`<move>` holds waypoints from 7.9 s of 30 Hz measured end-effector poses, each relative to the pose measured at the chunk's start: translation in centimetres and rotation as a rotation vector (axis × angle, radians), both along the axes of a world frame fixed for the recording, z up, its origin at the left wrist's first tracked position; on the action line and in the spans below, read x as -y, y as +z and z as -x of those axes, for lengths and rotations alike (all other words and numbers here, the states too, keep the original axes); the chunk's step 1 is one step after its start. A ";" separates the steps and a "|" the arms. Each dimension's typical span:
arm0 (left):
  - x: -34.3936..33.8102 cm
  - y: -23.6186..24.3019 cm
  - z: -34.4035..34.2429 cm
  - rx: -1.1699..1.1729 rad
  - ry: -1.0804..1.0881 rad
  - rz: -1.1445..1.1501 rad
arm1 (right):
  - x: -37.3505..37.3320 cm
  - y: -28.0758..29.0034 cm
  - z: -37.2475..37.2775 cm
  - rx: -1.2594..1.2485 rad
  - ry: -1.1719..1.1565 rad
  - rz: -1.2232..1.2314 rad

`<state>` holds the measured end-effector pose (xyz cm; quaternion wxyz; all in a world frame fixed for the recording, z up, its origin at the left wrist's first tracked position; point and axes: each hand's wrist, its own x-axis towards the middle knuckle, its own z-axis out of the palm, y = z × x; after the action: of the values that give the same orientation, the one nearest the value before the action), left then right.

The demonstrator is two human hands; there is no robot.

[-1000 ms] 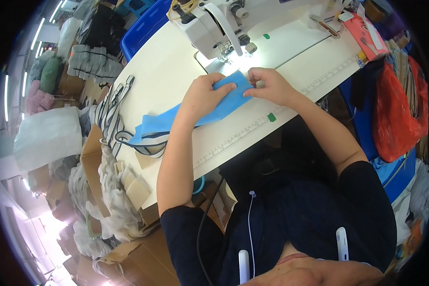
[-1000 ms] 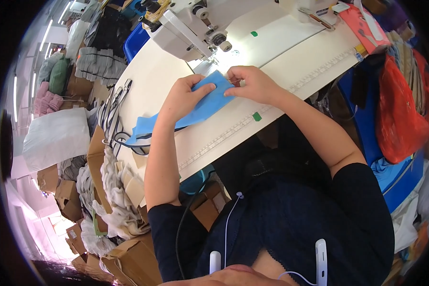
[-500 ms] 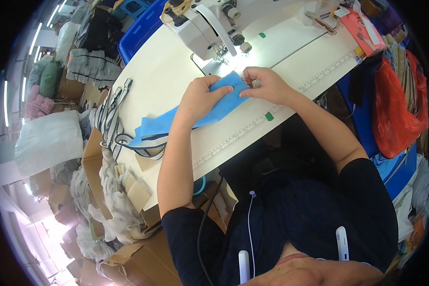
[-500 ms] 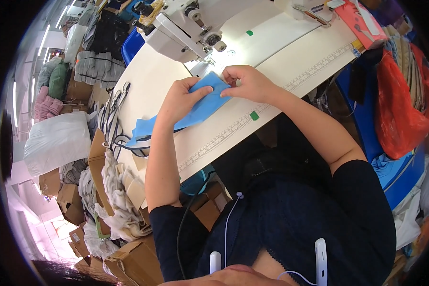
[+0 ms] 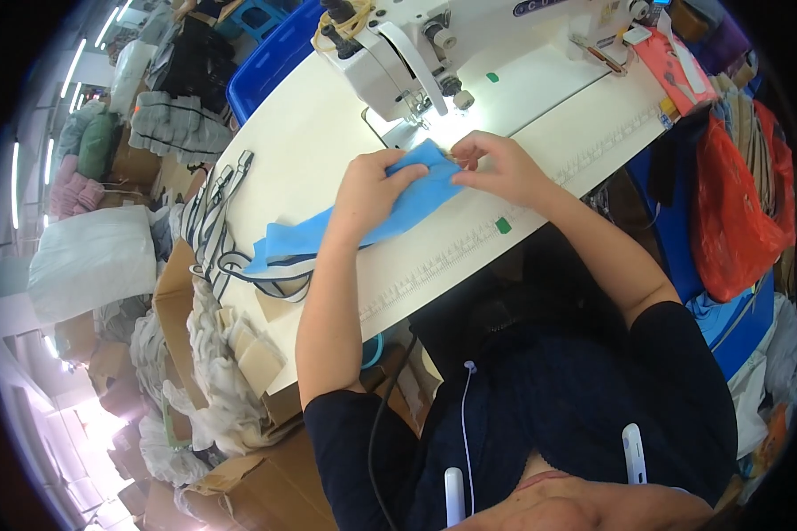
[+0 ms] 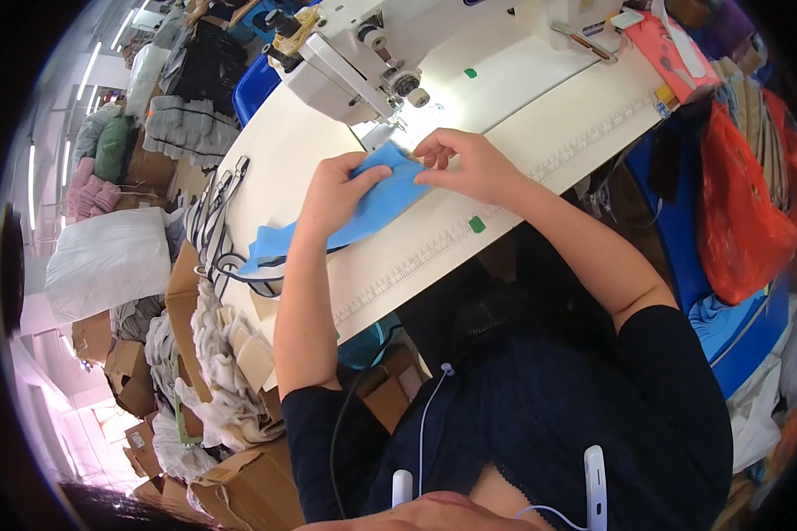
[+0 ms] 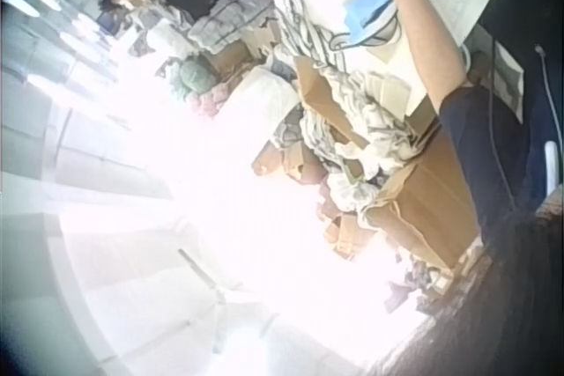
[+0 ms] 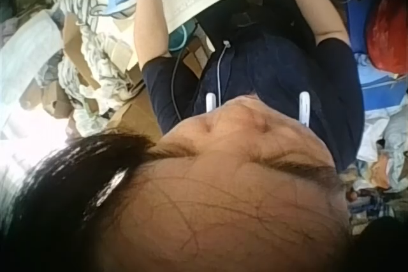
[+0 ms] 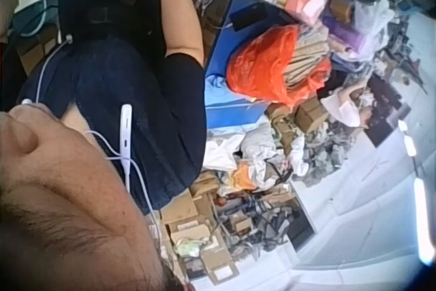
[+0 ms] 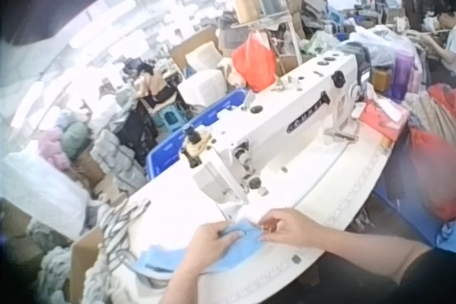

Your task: The person is using an industrial sewing machine to sew together different colored straps and foam components.

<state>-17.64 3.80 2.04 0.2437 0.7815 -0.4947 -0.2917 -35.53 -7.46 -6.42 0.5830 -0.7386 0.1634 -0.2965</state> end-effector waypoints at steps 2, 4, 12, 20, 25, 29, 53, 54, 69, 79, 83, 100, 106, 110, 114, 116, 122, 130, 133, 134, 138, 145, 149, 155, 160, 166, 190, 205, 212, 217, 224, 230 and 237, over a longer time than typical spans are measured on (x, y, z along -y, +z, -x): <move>-0.6 -0.3 -2.3 -0.086 0.018 0.061 | -0.6 0.0 0.8 0.008 -0.078 0.221; -0.9 0.3 -3.4 -0.227 0.070 0.114 | -2.2 -0.2 1.6 0.008 -0.138 0.660; 1.6 0.2 -3.6 -0.208 -0.033 -0.143 | -7.2 0.5 1.0 -0.391 0.086 0.907; 4.4 -3.4 -2.6 -0.203 -0.031 -0.232 | -7.4 -0.2 1.4 -0.397 0.034 0.904; 4.9 -3.6 -2.9 -0.217 -0.021 -0.321 | -7.5 -0.6 1.3 -0.346 -0.019 0.937; 5.1 -2.8 -2.2 -0.225 -0.012 -0.320 | -7.4 -0.5 1.3 -0.349 -0.039 0.952; 5.7 -4.1 -2.9 -0.148 0.003 -0.386 | 1.8 -0.8 2.6 -0.215 0.008 0.756; 5.7 -4.1 -2.9 -0.148 0.000 -0.384 | 1.8 -0.8 2.5 -0.243 0.034 0.767; 6.2 -3.7 -2.7 -0.144 -0.032 -0.408 | 1.6 -1.5 2.3 -0.241 -0.038 0.928; 6.1 -3.9 -2.5 -0.094 -0.019 -0.359 | 1.6 -1.4 2.0 -0.300 0.006 1.051; 6.2 -4.1 -2.5 -0.080 -0.037 -0.323 | 2.2 -0.6 1.7 -0.190 0.004 1.219; 0.3 -5.6 1.9 0.572 -0.354 0.433 | 3.5 -0.2 1.1 -0.237 0.214 0.997; -0.2 -7.1 1.6 0.455 -0.259 0.484 | 3.7 0.1 1.0 -0.239 0.236 0.952; -0.1 -7.5 1.5 0.419 -0.245 0.510 | 3.6 -0.3 1.2 -0.192 0.210 0.978; -0.2 -7.5 1.7 0.406 -0.231 0.502 | 4.0 0.9 0.9 -0.231 0.239 1.027; -0.2 -7.7 1.6 0.413 -0.223 0.501 | 4.4 1.5 0.5 -0.251 0.279 1.047; -0.1 -7.9 1.5 0.405 -0.224 0.517 | 5.3 1.7 0.2 -0.351 0.410 0.870; 0.0 -8.0 1.5 0.412 -0.227 0.513 | 5.3 1.0 0.4 -0.256 0.353 0.892; 0.0 -8.1 1.5 0.417 -0.232 0.512 | 5.3 0.9 0.4 -0.273 0.344 0.889; 0.1 -8.1 1.5 0.416 -0.234 0.515 | 5.3 1.0 0.3 -0.272 0.345 0.888; 0.4 -8.2 1.3 0.406 -0.242 0.539 | 5.5 1.5 0.1 -0.303 0.373 0.888; 1.6 -8.8 0.2 0.410 -0.254 0.581 | 6.3 1.9 -1.1 -0.319 0.335 0.936; 2.1 -8.6 0.0 0.428 -0.247 0.580 | 6.9 1.3 -1.4 -0.370 0.353 0.891; 2.4 -8.8 -0.4 0.425 -0.232 0.563 | 6.9 0.8 -1.7 -0.305 0.297 0.893; 2.3 -8.8 -0.4 0.430 -0.218 0.537 | 6.4 0.7 -1.5 -0.314 0.262 0.907; 2.2 -8.4 -0.3 0.444 -0.224 0.513 | 6.2 0.3 -1.2 -0.320 0.232 1.021; 2.1 -8.2 -0.7 0.397 -0.243 0.535 | 5.8 0.0 -1.0 -0.262 0.239 1.052; 2.9 -8.9 -1.2 0.432 -0.195 0.573 | 5.4 0.3 -1.3 -0.256 0.133 1.105; 3.0 -8.5 -1.0 0.444 -0.192 0.565 | 5.7 0.1 -1.2 -0.310 0.149 1.068; 3.0 -8.6 -0.7 0.413 -0.174 0.549 | 5.5 0.4 -0.8 -0.358 0.167 1.087; 3.3 -8.6 -1.0 0.407 -0.167 0.526 | 5.5 0.3 -0.8 -0.297 0.144 1.090; 3.2 -8.5 -1.9 0.405 -0.160 0.477 | 5.7 -0.8 -1.6 -0.310 0.118 1.091; 2.9 -8.9 -1.7 0.479 -0.127 0.673 | 6.7 -1.5 -1.6 -0.195 0.125 0.970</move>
<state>-15.95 0.85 -6.81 0.3452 0.6719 -0.6523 0.0620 -33.93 -14.14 -7.92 0.1709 -0.9573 0.0159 -0.2325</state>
